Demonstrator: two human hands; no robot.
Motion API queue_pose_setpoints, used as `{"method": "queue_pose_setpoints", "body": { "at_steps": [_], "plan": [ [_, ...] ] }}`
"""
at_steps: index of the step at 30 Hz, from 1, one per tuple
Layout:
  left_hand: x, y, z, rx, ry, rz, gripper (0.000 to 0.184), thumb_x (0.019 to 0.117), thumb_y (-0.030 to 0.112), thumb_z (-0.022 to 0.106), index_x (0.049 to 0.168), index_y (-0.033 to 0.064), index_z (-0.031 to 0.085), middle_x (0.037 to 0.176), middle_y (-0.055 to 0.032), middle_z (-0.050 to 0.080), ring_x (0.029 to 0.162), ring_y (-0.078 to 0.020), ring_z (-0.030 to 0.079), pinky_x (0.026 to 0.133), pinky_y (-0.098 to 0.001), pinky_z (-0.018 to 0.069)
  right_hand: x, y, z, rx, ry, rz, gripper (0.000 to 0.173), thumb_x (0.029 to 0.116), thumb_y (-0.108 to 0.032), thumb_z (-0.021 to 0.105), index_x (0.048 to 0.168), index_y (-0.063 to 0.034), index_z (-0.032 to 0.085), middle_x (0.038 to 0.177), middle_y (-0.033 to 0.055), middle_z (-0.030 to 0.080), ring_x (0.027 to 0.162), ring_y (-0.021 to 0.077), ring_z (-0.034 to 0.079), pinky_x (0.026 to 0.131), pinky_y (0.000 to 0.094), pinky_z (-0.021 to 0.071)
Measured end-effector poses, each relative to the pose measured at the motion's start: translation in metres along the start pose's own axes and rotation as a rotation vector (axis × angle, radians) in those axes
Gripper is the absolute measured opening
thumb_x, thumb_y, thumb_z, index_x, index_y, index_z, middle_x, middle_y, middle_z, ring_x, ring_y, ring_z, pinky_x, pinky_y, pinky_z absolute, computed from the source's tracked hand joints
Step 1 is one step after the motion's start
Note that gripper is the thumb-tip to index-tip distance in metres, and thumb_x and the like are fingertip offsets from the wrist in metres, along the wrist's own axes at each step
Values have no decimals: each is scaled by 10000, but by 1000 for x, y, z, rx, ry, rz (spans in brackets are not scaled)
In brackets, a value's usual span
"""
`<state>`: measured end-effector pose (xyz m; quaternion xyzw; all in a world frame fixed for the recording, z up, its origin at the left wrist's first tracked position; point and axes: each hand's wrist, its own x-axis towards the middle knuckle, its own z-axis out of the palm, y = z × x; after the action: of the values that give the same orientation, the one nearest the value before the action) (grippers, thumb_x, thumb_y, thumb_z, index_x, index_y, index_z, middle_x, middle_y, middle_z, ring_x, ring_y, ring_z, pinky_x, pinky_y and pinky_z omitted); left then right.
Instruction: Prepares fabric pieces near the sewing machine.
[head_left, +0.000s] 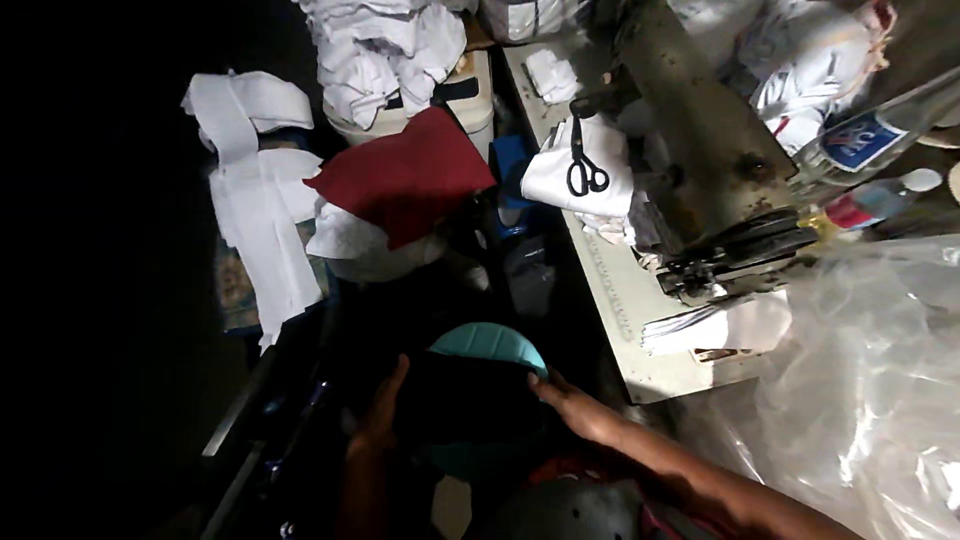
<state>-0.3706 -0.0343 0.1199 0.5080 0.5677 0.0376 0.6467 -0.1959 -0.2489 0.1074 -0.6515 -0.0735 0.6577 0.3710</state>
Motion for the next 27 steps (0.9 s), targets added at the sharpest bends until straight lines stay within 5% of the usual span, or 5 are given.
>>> {"method": "queue_pose_setpoints", "body": {
  "at_steps": [10, 14, 18, 20, 27],
  "plan": [
    [40, 9, 14, 53, -73, 28, 455, 1077, 343, 446, 1414, 40, 470, 1201, -58, 638, 1017, -67, 632, 869, -296, 557, 15, -2, -7, 188, 145, -67, 701, 1081, -403, 478, 1592, 8, 228, 1580, 232, 394, 1453, 270, 428, 1209, 425, 348],
    [34, 43, 22, -67, -155, 281, 412, 1018, 410, 525, 1274, 87, 535, 1036, 69, 693, 935, -1, 668, 821, -227, 586, -16, -24, -18, 81, 213, -95, 919, 1027, -550, 512, 1634, -6, 86, 1662, 275, 206, 1531, 358, 287, 1239, 505, 280],
    [23, 87, 32, -79, -301, 446, 480, 938, 531, 671, 1222, 156, 577, 1010, 131, 722, 946, 12, 689, 825, -224, 597, -69, -42, -30, 113, 264, -186, 982, 1001, -549, 573, 1644, -37, 37, 1647, 309, 171, 1282, 393, 578, 984, 492, 553],
    [7, 113, 47, 47, -359, 503, 396, 995, 328, 560, 1303, 98, 463, 1035, 151, 654, 958, 49, 647, 843, -193, 570, -94, -36, -33, 169, 355, -294, 937, 1004, -471, 609, 1644, -40, 78, 1609, 311, 237, 1134, 350, 653, 881, 448, 594],
    [9, 153, 127, 230, -1102, 738, 953, 711, 597, 845, 1452, 107, 499, 1343, 40, 649, 1199, -57, 620, 1005, -279, 538, -147, 29, -22, 247, 871, -491, 698, 1012, -282, 551, 1599, -27, 272, 1495, 233, 457, 1266, 259, 592, 1010, 413, 544]
  ]
}}
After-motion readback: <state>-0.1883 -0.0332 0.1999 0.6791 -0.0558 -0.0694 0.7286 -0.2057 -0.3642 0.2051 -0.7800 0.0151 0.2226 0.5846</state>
